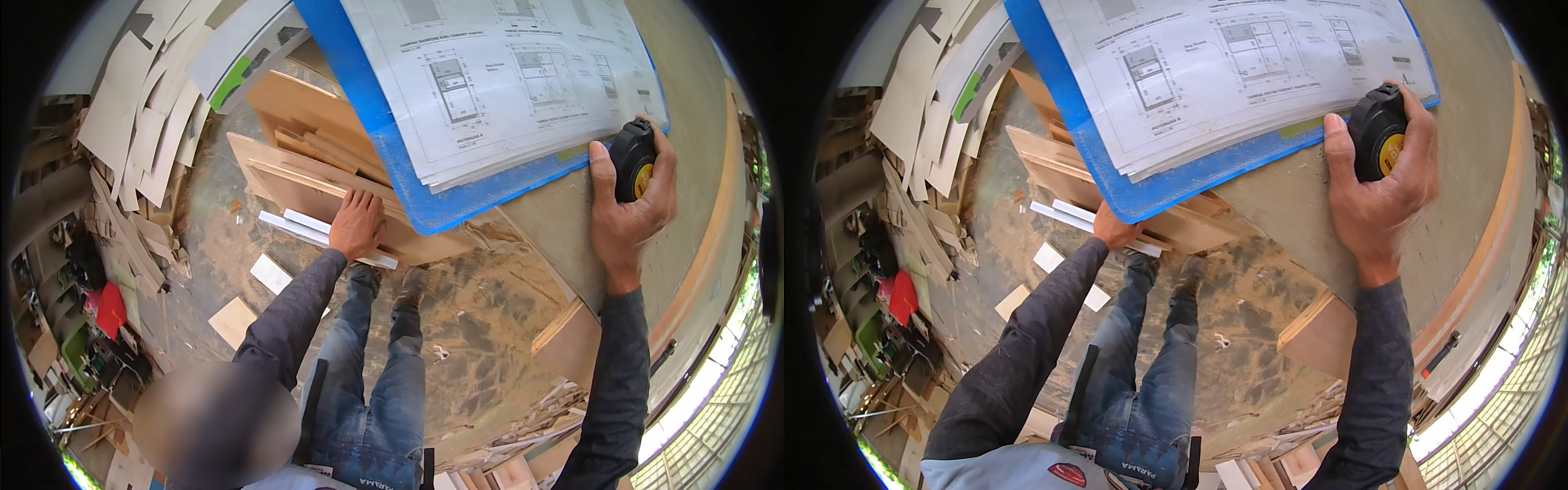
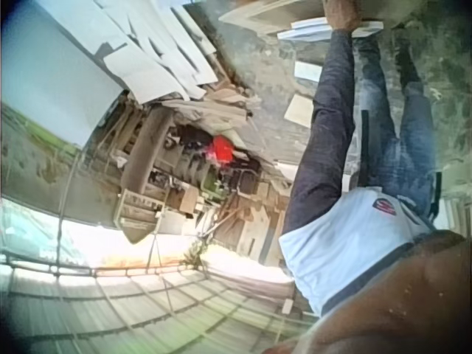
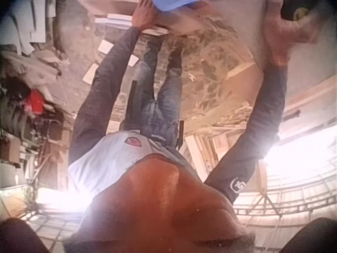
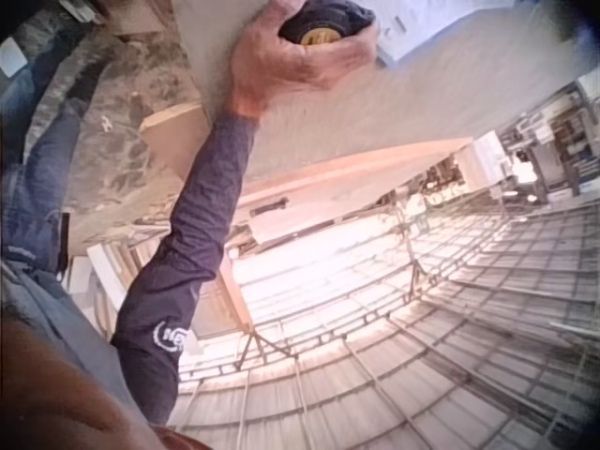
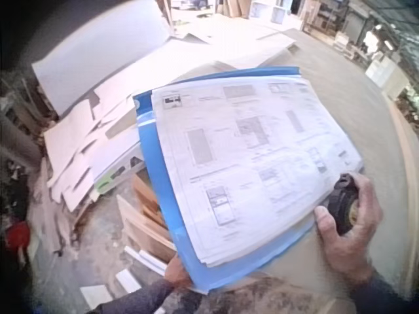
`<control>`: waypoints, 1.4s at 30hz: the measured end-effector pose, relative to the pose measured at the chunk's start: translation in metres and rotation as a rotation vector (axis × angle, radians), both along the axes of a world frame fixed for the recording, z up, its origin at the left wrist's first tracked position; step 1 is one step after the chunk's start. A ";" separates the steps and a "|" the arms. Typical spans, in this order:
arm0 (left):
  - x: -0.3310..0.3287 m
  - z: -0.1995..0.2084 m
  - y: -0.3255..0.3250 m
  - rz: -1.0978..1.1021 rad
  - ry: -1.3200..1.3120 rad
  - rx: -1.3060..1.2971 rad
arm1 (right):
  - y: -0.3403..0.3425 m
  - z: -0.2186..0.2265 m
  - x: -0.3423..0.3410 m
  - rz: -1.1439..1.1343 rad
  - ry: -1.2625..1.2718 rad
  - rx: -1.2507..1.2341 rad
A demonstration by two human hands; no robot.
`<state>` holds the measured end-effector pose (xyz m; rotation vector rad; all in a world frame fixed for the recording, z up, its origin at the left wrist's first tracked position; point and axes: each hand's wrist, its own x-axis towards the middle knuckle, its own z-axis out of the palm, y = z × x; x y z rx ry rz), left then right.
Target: The person sorts through wooden boards, picks up a white laminate board, and uses a measuring tape and a hammer with a board as a guide to mark or cut pieces.
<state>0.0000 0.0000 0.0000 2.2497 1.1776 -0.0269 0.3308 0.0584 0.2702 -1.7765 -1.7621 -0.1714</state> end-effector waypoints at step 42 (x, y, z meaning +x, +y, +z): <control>-0.096 0.072 -0.112 -0.068 0.172 -0.348 | -0.001 -0.004 0.008 0.011 0.005 0.000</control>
